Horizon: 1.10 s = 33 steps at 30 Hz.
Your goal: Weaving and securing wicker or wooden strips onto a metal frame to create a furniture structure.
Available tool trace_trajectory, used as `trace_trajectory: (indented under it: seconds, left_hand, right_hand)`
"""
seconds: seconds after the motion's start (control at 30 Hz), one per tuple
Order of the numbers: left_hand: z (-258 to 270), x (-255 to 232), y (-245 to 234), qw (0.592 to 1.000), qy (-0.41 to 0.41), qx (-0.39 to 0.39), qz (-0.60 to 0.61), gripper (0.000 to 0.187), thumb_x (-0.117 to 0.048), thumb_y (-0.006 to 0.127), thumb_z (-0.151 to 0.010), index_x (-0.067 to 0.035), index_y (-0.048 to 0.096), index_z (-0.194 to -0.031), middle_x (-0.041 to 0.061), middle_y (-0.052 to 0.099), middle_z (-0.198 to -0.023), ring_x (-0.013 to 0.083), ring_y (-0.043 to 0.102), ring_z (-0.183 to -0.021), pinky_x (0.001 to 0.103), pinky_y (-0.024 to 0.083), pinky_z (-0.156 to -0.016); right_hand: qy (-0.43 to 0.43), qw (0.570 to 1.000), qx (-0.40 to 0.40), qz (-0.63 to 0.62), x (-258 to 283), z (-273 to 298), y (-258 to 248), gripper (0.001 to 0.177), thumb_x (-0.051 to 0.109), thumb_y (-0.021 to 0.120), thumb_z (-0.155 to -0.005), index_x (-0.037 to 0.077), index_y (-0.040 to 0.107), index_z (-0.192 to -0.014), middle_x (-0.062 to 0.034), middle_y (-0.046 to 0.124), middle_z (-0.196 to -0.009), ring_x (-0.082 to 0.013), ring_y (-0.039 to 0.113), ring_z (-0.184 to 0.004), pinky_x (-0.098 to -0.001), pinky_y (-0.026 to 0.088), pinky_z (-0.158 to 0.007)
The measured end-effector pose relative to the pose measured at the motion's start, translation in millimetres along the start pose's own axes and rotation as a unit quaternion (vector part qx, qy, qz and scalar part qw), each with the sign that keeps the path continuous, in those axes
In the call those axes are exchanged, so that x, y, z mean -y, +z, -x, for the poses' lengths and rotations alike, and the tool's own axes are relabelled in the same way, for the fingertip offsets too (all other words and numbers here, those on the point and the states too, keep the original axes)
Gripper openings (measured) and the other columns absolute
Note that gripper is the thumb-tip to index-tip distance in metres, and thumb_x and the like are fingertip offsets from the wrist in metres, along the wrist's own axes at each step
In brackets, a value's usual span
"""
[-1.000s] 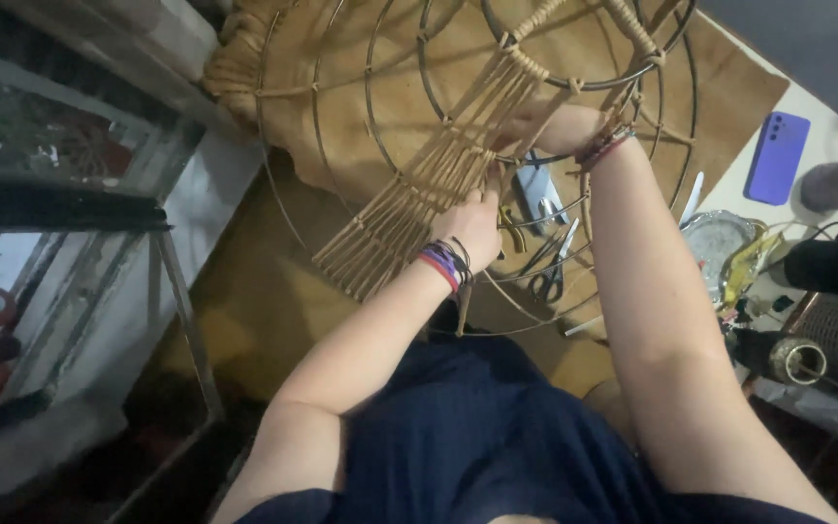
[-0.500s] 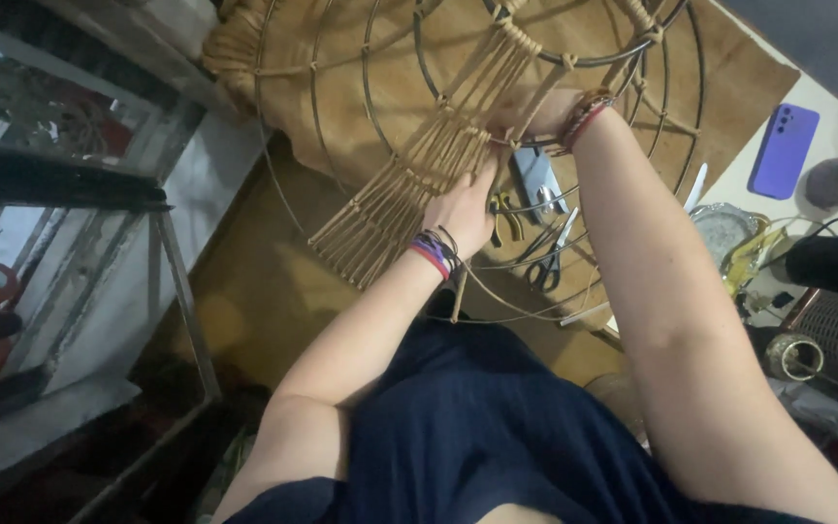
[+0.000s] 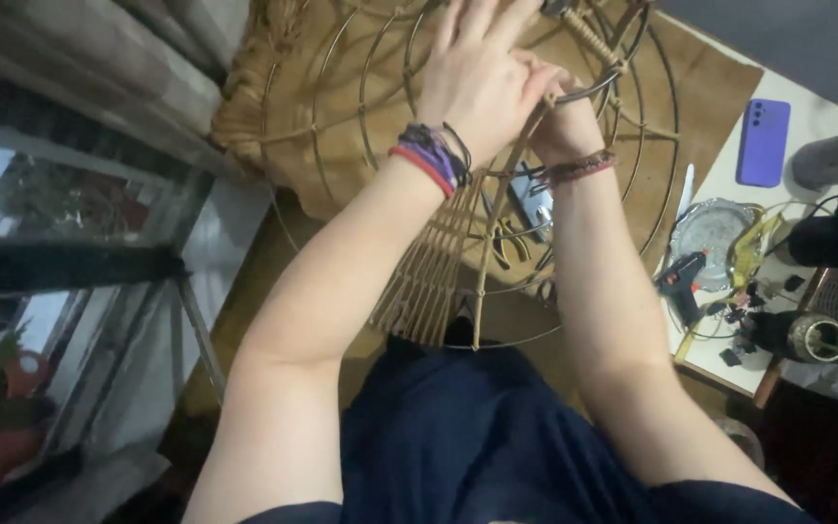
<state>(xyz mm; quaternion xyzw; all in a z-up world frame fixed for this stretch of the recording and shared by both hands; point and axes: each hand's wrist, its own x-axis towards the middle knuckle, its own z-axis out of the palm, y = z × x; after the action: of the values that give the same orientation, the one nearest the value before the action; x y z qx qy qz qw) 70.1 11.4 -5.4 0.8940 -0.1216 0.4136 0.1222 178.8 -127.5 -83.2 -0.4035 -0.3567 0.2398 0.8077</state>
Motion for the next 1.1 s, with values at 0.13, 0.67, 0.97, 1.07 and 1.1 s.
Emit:
trace_trajectory:
  seconds: [0.13,0.67,0.97,1.07,1.1]
  left_hand:
    - [-2,-3,-5,0.997,-0.028,0.027,-0.061,0.038,-0.036,0.063,-0.101,-0.005,0.084,-0.094,0.015,0.036,-0.158,0.0373,0.025,-0.147,0.058,0.014,-0.126]
    - [-2,13,11,0.966,-0.097,-0.012,0.239,0.031,-0.031,0.081,-0.086,-0.02,0.07,-0.06,0.008,0.06,-0.143,0.0322,0.022,-0.151,0.062,-0.003,-0.127]
    - [66,-22,-26,0.922,-0.012,-0.033,0.385,0.015,-0.017,0.063,-0.098,-0.014,0.074,-0.088,0.006,0.061,-0.139,0.0327,0.047,-0.141,0.062,0.022,-0.123]
    - [110,-22,-20,0.896,0.057,-0.008,0.441,0.027,-0.03,0.057,-0.102,-0.014,0.063,-0.081,0.004,0.057,-0.104,0.03,0.059,-0.118,0.047,0.043,-0.11]
    - [120,-20,-18,0.891,0.098,0.013,0.443,0.04,-0.034,0.053,-0.103,-0.014,0.058,-0.069,-0.002,0.051,-0.074,0.0241,0.061,-0.106,0.042,0.046,-0.104]
  right_hand:
    - [-0.079,0.994,-0.081,0.007,-7,-8,-2,0.032,0.028,0.075,-0.095,0.005,0.073,-0.118,-0.0079,0.073,-0.113,-0.0178,0.066,-0.108,-0.0312,0.048,-0.101]
    - [-0.171,0.803,-0.253,0.512,-18,73,81,0.033,0.005,0.044,-0.106,-0.001,0.048,-0.138,-0.0179,0.062,-0.122,-0.0263,0.061,-0.103,-0.0354,0.052,-0.09]
    - [-0.223,0.743,-0.267,0.572,-24,74,44,0.026,0.014,0.05,-0.108,0.005,0.053,-0.132,-0.017,0.07,-0.111,-0.0337,0.069,-0.097,-0.0434,0.054,-0.082]
    - [-0.22,0.777,-0.237,0.541,-23,79,41,0.029,0.022,0.047,-0.113,0.006,0.052,-0.137,-0.0224,0.069,-0.115,-0.0388,0.07,-0.102,-0.0514,0.055,-0.086]
    - [-0.224,0.807,-0.218,0.501,-21,80,44,0.031,0.021,0.043,-0.114,0.001,0.049,-0.137,-0.0262,0.067,-0.118,-0.037,0.069,-0.105,-0.0524,0.056,-0.09]
